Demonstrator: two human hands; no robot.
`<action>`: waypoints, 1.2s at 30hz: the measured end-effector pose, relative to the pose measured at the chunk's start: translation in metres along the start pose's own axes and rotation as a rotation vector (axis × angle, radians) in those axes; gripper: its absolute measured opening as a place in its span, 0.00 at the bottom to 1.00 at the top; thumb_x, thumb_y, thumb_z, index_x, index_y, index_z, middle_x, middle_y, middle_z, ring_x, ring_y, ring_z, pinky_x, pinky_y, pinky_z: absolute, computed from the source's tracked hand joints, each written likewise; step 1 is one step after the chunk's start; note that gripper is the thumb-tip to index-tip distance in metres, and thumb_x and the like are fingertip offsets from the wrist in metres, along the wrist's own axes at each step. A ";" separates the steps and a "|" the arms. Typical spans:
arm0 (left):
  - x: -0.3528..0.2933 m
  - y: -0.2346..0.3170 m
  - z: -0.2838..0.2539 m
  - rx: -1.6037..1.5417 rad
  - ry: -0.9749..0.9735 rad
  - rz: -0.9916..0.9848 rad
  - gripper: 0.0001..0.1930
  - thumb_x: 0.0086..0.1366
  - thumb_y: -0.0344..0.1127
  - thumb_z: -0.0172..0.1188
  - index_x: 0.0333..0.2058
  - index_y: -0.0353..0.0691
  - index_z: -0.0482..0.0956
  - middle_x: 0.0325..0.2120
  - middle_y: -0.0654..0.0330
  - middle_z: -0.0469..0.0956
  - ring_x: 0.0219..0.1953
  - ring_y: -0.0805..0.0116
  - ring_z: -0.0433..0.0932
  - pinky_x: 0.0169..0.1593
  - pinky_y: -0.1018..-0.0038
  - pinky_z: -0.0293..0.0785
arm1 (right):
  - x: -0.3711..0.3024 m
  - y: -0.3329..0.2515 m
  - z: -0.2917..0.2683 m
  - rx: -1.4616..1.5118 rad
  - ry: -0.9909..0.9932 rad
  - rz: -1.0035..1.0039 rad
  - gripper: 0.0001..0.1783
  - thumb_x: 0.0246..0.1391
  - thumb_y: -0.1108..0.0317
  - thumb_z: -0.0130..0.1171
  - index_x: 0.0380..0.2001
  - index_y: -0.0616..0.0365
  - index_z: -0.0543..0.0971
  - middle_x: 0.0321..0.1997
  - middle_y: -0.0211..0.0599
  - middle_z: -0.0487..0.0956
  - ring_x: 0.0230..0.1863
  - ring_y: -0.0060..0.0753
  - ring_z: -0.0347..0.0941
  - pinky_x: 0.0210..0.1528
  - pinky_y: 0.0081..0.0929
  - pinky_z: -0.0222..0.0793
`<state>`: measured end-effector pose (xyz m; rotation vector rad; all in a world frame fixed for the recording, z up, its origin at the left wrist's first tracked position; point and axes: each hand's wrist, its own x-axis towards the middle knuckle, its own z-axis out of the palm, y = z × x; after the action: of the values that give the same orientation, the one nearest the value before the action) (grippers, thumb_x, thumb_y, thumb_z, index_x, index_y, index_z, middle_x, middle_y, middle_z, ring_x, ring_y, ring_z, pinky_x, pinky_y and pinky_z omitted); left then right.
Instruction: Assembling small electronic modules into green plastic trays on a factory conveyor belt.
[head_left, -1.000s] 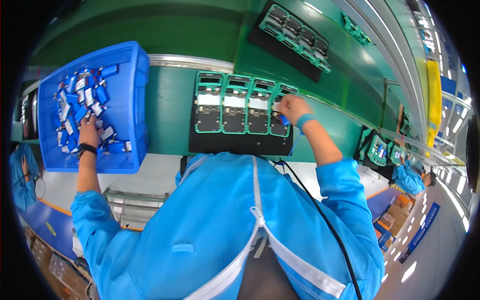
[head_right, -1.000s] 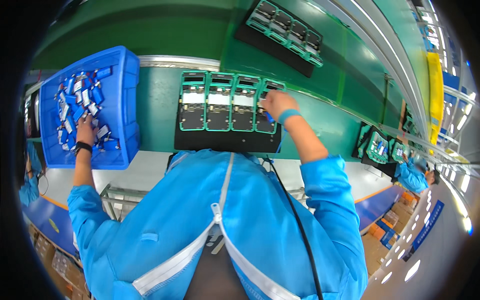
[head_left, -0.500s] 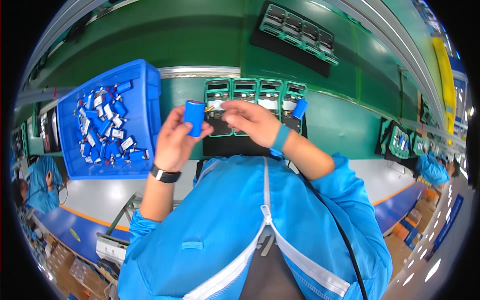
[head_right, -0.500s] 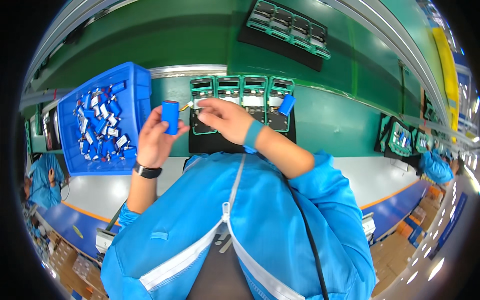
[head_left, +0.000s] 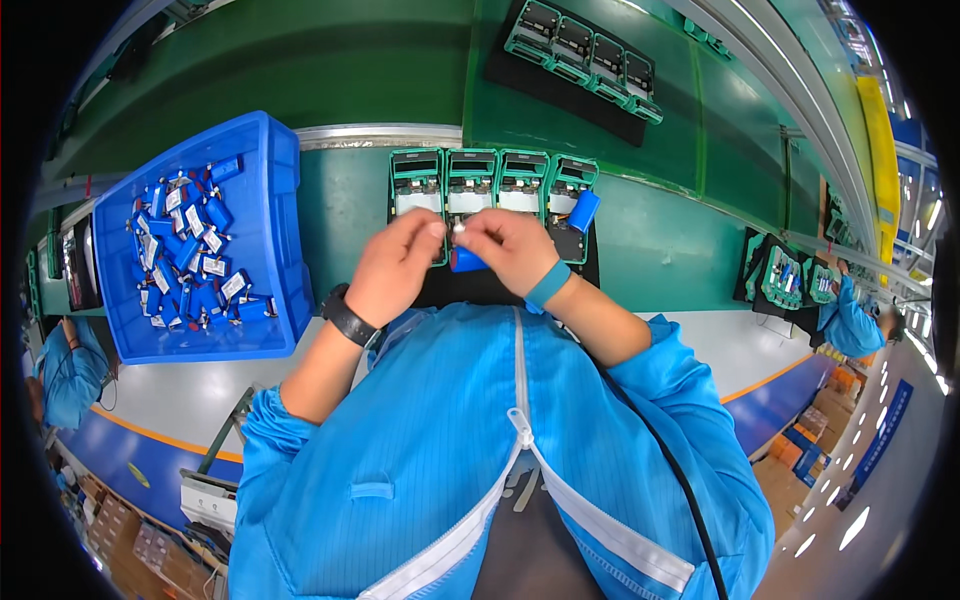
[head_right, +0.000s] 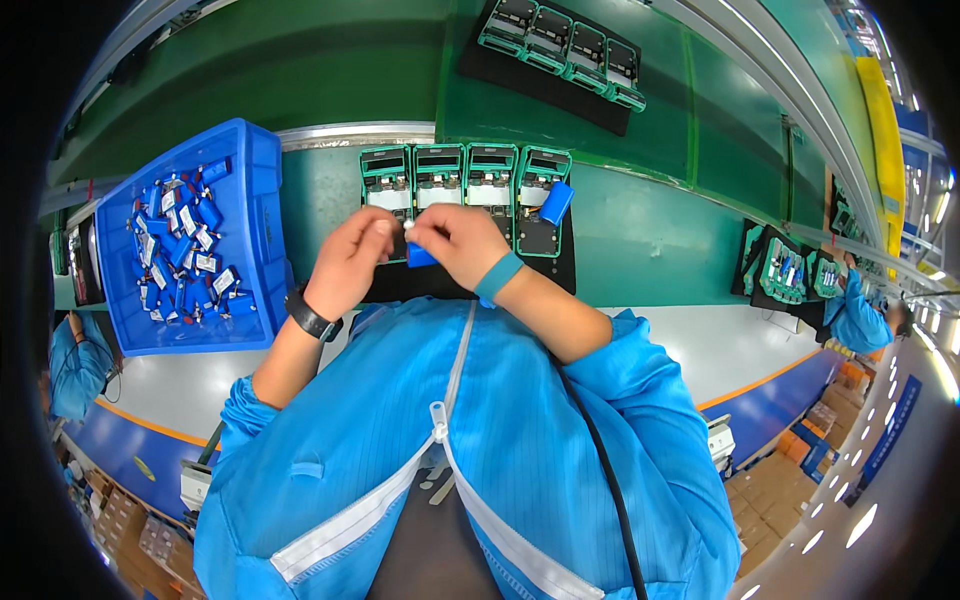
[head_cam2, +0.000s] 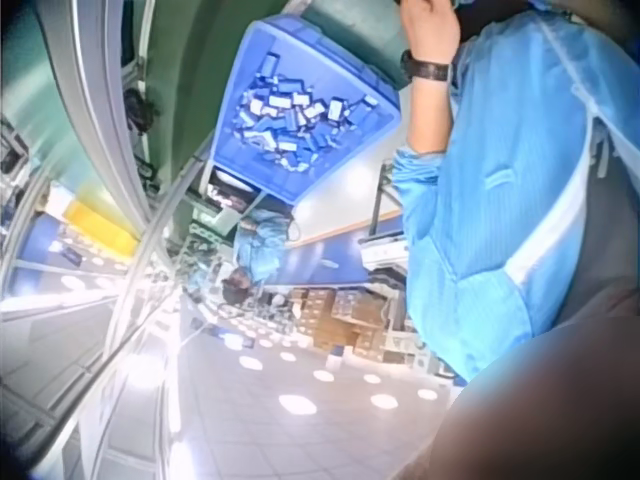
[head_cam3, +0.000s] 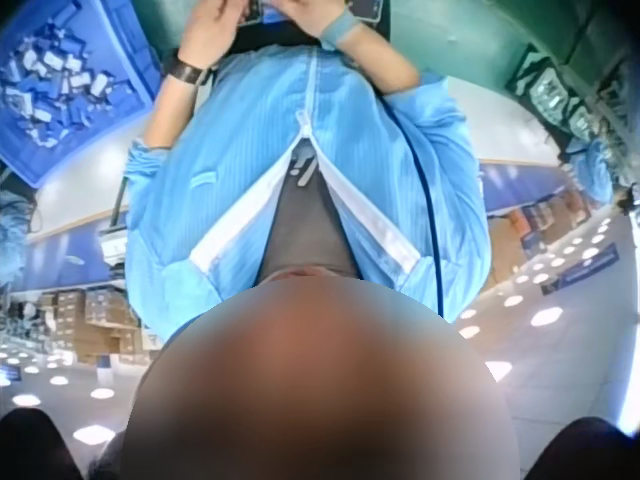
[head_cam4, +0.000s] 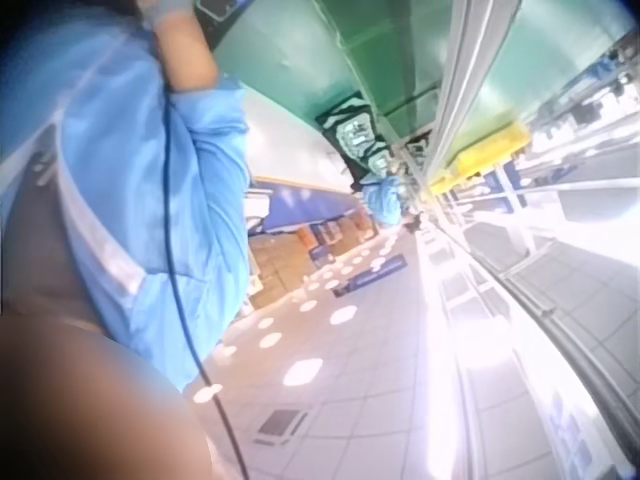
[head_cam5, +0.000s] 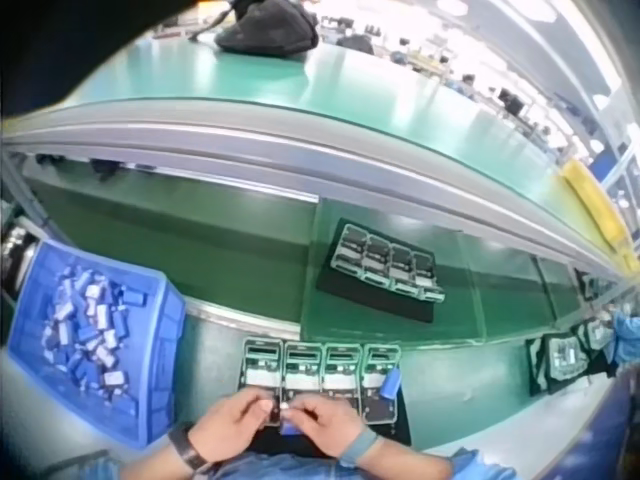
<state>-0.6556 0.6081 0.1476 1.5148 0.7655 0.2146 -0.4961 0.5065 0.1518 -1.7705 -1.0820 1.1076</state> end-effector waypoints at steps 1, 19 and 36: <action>0.003 -0.004 0.000 0.167 -0.067 0.047 0.10 0.66 0.37 0.48 0.31 0.36 0.73 0.20 0.60 0.72 0.23 0.72 0.72 0.30 0.74 0.70 | 0.000 0.011 0.003 -0.190 0.026 -0.296 0.06 0.50 0.66 0.58 0.27 0.57 0.77 0.24 0.38 0.77 0.27 0.38 0.75 0.29 0.29 0.70; -0.011 -0.065 -0.216 0.832 0.791 -0.025 0.12 0.62 0.34 0.55 0.43 0.38 0.75 0.37 0.51 0.77 0.39 0.55 0.77 0.43 0.66 0.73 | 0.040 0.091 -0.055 -0.582 -0.213 0.379 0.11 0.51 0.62 0.52 0.31 0.57 0.78 0.32 0.42 0.79 0.37 0.44 0.75 0.41 0.34 0.70; -0.059 -0.231 -0.280 1.177 0.421 -0.411 0.10 0.60 0.28 0.47 0.40 0.39 0.74 0.34 0.43 0.75 0.38 0.45 0.77 0.41 0.57 0.74 | 0.112 0.085 -0.023 -1.181 -0.709 0.483 0.20 0.40 0.54 0.60 0.31 0.61 0.81 0.36 0.51 0.79 0.38 0.50 0.76 0.41 0.38 0.71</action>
<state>-0.9350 0.7810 -0.0167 2.3711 1.6947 -0.3072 -0.4242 0.5766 0.0514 -2.7195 -2.0931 1.6232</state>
